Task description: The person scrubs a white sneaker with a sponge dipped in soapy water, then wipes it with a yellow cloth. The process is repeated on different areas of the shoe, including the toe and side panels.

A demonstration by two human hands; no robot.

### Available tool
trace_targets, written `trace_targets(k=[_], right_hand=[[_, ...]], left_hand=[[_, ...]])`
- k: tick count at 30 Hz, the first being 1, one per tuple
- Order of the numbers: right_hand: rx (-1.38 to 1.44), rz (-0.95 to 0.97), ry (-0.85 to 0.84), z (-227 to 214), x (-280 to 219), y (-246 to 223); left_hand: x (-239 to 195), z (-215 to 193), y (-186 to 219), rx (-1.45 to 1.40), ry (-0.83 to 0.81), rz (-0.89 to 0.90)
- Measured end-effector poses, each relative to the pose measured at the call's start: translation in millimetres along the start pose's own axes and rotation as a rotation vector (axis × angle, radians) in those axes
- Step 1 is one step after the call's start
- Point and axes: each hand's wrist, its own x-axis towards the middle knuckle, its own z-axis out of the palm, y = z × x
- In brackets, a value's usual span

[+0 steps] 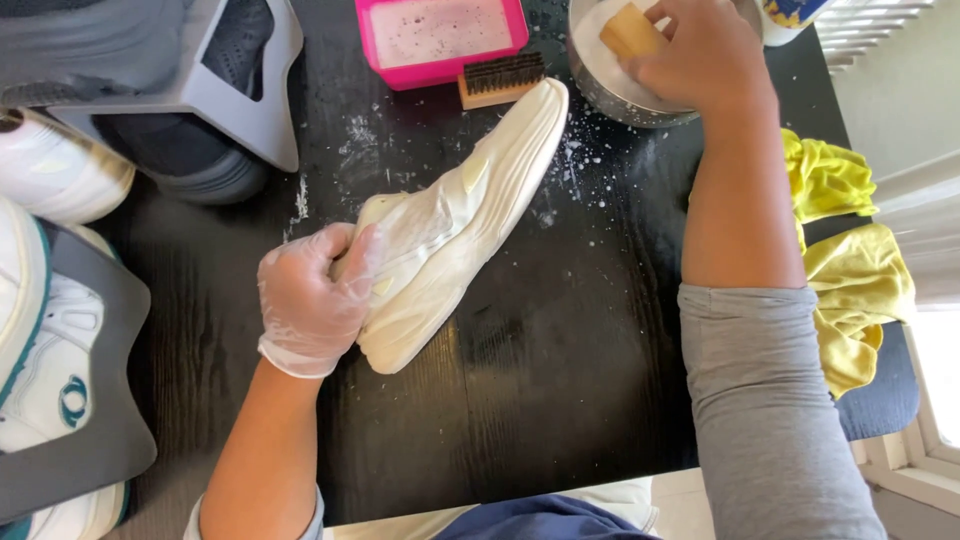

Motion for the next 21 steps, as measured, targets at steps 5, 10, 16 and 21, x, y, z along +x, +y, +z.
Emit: trace_targets(k=[5, 10, 16, 21], right_hand=[[0.132, 0.07, -0.034, -14, -11, -5], [0.093, 0.09, -0.04, -16, -11, -9], [0.121, 0.046, -0.031, -12, -8, -4], [-0.069, -0.003, 0.024, 1, 1, 8]], left_hand=[[0, 0, -2, -0.039, 0.017, 0.095], [0, 2, -7, -0.023, 0.048, 0.147], [0, 2, -8, -0.013, 0.047, 0.142], [-1, 2, -7, -0.003, 0.048, 0.133]])
